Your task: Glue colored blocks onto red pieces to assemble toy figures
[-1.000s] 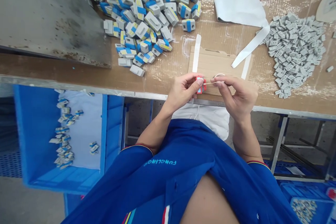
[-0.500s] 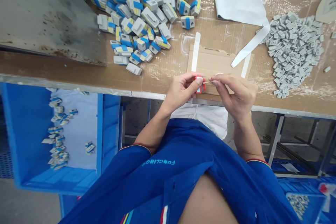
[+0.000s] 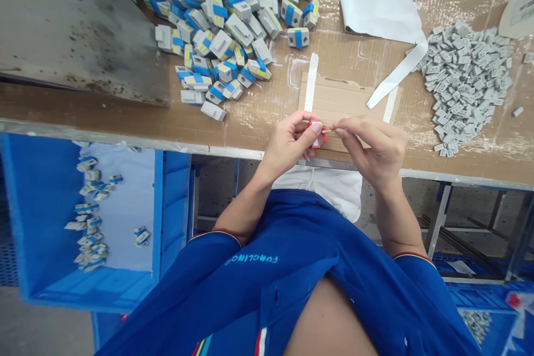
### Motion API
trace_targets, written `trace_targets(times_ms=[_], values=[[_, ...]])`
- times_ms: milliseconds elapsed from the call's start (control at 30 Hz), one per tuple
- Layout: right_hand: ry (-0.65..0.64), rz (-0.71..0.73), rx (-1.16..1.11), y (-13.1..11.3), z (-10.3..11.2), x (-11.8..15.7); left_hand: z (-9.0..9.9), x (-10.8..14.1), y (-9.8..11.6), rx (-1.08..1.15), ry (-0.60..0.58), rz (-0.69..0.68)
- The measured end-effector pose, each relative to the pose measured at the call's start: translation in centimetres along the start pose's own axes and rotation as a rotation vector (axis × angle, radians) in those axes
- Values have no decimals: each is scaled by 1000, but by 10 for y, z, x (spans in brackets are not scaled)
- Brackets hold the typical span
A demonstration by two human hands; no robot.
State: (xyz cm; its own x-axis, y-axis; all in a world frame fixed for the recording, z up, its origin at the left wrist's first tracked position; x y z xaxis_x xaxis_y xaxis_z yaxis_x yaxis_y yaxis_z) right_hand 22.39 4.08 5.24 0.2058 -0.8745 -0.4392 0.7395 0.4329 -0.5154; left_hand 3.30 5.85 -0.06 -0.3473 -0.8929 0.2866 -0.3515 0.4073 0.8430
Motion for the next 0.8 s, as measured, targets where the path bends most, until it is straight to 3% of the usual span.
trace_targets(times_ms=[167, 400, 633, 700, 800], values=[[23, 40, -69, -3, 4, 2, 0, -1, -1, 26, 1, -5], [284, -198, -58, 24, 14, 16, 1, 0, -1, 38, 15, -64], [79, -239, -26, 36, -2, 31, 3, -2, 1, 47, 32, -122], [127, -297, 7, 43, 6, 35, 4, -2, 1, 51, 33, -145], [235, -473, 242, 65, 28, 45, 7, -1, 1, 49, 21, -170]])
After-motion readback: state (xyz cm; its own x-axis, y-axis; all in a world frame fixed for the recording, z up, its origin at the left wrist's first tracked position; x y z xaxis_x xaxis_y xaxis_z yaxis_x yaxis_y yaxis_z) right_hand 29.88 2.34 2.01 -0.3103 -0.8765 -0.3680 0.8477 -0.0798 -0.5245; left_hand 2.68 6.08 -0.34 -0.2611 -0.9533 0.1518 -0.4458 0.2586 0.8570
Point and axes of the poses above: each hand's wrist, its own x-axis away from the middle knuckle, its own z-axis out of the back of the hand, y = z × x, the point moved 2 cm from there along -x, towards the middle knuckle, and after that the axes turned 15 degrees about x, right-handed, at the moved point
